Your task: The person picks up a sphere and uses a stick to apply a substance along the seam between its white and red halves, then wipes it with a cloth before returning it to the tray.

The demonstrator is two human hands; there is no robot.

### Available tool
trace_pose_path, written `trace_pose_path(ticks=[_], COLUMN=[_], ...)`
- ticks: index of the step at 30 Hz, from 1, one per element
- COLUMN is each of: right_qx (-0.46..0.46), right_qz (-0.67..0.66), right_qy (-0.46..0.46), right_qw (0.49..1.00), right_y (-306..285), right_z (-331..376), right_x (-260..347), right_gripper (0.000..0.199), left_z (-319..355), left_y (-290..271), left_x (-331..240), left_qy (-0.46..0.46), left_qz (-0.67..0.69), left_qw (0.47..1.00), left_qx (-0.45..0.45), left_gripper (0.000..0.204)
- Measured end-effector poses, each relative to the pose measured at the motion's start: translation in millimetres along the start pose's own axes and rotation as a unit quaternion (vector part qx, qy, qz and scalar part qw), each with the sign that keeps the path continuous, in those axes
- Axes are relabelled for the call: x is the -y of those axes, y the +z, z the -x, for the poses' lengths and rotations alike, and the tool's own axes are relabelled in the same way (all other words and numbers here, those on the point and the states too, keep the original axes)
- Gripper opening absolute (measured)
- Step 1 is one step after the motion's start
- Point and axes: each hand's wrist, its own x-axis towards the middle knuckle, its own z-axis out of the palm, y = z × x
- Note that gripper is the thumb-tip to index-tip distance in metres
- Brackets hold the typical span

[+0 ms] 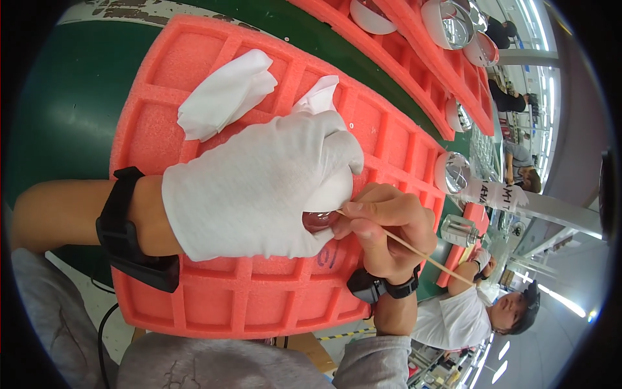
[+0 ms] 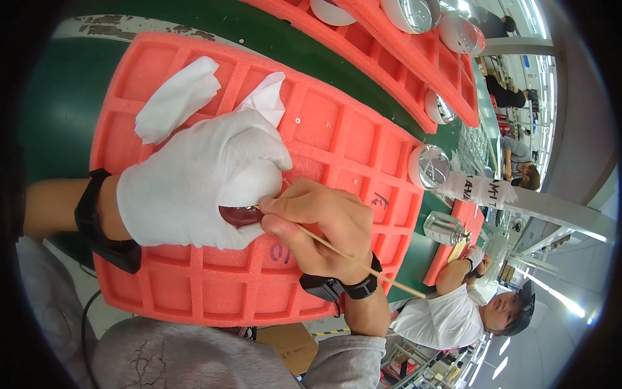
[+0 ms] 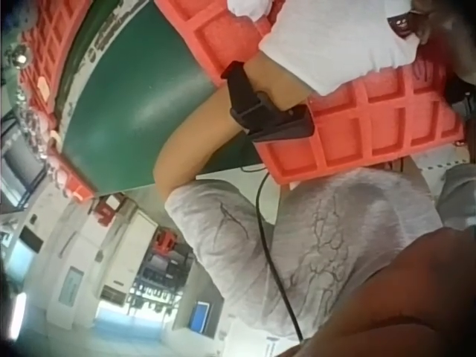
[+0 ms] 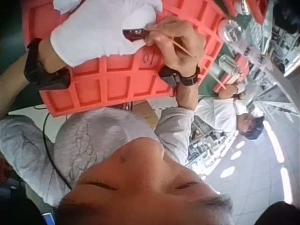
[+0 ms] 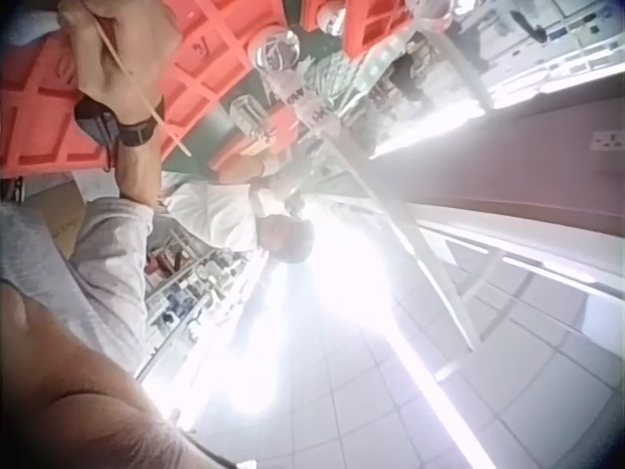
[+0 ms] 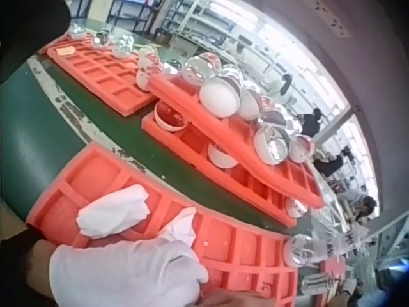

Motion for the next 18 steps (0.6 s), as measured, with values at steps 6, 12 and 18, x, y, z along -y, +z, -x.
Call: trace_pose_path(ticks=[6, 12, 18], right_qx=[-0.008, 0.057, 0.042], right_qz=[0.079, 0.128, 0.08], right_qy=[-0.044, -0.083, -0.052], right_qw=[0.996, 0.987, 0.995], right_y=[9, 6, 5], right_z=[-9, -19, -11], right_x=[8, 13, 6], right_gripper=[0.024, 0.021, 0.019], left_z=[3, 2, 0], left_y=[-3, -7, 1], left_x=[0, -1, 4], left_qy=[0.017, 0.045, -0.01], left_qz=[-0.054, -0.106, -0.023], left_qw=[0.998, 0.992, 0.999], left_qx=[0.023, 0.058, 0.026], left_gripper=[0.053, 0.05, 0.051])
